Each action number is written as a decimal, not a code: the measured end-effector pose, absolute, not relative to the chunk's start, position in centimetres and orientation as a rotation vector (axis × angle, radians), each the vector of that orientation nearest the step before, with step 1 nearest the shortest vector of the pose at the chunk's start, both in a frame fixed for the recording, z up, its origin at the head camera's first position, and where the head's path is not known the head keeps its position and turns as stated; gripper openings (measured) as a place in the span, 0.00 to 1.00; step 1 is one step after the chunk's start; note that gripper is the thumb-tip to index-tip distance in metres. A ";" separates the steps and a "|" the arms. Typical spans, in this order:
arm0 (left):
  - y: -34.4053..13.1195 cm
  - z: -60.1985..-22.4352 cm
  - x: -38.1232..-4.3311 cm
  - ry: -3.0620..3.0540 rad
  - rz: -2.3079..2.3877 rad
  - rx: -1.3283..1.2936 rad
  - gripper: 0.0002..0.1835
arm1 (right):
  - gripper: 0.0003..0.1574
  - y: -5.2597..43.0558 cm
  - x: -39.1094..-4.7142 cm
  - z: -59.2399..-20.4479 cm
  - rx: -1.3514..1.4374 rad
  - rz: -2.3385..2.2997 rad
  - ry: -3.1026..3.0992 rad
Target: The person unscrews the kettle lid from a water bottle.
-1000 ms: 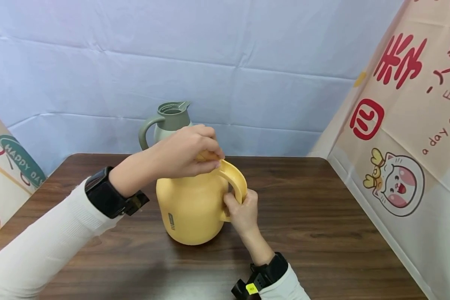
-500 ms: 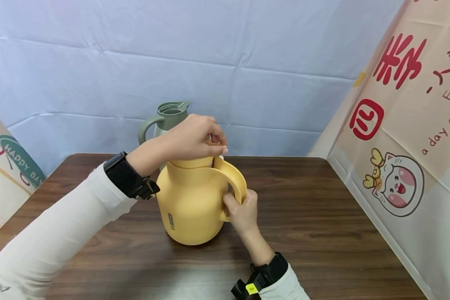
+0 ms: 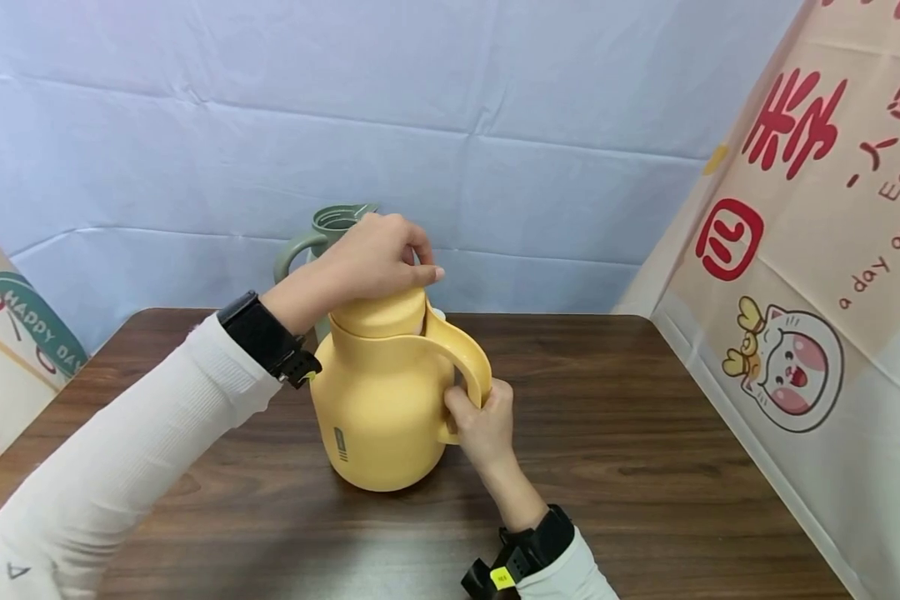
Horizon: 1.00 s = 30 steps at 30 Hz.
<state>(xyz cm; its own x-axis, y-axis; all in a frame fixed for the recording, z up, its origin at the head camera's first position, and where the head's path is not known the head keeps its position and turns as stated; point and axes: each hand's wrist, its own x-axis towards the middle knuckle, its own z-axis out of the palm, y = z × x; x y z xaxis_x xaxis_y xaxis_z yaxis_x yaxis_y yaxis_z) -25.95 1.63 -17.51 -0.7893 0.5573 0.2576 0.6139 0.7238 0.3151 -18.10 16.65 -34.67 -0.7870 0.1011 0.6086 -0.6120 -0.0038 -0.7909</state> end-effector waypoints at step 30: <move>-1.8 -15.6 -26.1 -2.931 -0.468 -1.209 0.26 | 0.21 16.6 -18.2 -34.7 0.541 1.861 -1.746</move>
<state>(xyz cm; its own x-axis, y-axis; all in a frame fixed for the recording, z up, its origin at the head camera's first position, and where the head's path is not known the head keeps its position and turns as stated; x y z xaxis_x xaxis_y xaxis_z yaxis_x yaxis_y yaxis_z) -26.11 -1.81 -15.63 -0.7135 0.6987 0.0521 0.6803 0.6730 0.2904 -18.18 16.62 -34.68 -0.7810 0.1043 0.6158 -0.6212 -0.0275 -0.7832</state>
